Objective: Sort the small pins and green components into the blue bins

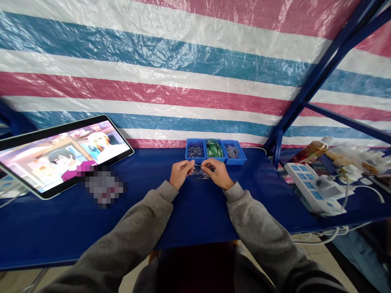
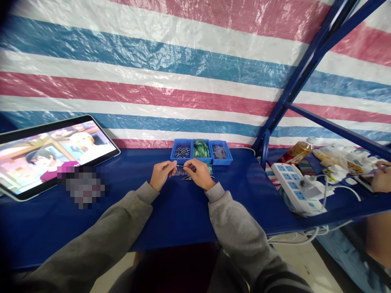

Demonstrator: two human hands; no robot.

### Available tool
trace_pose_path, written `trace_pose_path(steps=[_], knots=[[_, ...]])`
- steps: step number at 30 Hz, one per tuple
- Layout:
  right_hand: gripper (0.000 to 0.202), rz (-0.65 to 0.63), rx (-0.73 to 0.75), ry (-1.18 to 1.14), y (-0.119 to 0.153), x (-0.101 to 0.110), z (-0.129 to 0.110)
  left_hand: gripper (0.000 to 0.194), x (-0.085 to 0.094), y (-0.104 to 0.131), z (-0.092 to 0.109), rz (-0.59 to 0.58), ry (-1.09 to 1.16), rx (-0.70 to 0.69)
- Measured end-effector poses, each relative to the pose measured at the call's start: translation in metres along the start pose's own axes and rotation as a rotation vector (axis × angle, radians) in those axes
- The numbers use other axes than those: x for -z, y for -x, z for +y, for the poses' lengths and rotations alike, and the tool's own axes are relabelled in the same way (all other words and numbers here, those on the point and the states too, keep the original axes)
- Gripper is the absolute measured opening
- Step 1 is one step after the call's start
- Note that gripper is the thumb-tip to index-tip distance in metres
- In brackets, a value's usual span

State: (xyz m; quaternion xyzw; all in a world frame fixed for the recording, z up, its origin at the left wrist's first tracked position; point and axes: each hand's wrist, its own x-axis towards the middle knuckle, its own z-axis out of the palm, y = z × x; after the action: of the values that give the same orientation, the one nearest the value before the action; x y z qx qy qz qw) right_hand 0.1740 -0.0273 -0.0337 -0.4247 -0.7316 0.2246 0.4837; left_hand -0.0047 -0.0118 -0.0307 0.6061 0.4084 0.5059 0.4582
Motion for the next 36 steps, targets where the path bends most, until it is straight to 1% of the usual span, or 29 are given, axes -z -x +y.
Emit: trace_pose_path(steps=[3,7,13,18,20,23,27,31,36], knots=[[0.025,-0.001,-0.010,0.028,0.000,0.000,0.001,0.043,0.000,0.000,0.001,-0.026,0.026,-0.007],[0.032,0.004,-0.053,0.064,0.000,0.001,0.000,0.033,-0.001,0.000,0.002,-0.022,0.070,-0.040],[0.037,-0.020,-0.055,0.028,-0.001,0.001,-0.004,0.026,-0.002,0.000,0.001,0.009,-0.026,-0.094],[0.028,-0.015,-0.035,0.040,0.000,-0.001,-0.003,0.026,-0.002,0.000,0.000,0.038,-0.028,-0.101],[0.028,-0.005,-0.012,0.042,0.001,-0.001,-0.002,0.026,-0.002,0.000,-0.001,0.037,-0.023,-0.102],[0.030,0.014,-0.001,0.055,0.000,-0.001,-0.002,0.028,-0.002,0.001,-0.002,0.025,-0.005,-0.100],[0.036,0.031,-0.041,0.032,0.000,0.000,-0.005,0.032,-0.001,0.001,-0.003,0.006,0.050,-0.070],[0.042,-0.006,-0.083,-0.018,0.001,-0.001,-0.007,0.039,-0.003,-0.001,-0.009,-0.020,0.131,-0.006],[0.045,-0.043,-0.092,-0.007,0.002,-0.005,-0.005,0.035,-0.006,-0.002,-0.014,-0.020,0.181,0.001]])
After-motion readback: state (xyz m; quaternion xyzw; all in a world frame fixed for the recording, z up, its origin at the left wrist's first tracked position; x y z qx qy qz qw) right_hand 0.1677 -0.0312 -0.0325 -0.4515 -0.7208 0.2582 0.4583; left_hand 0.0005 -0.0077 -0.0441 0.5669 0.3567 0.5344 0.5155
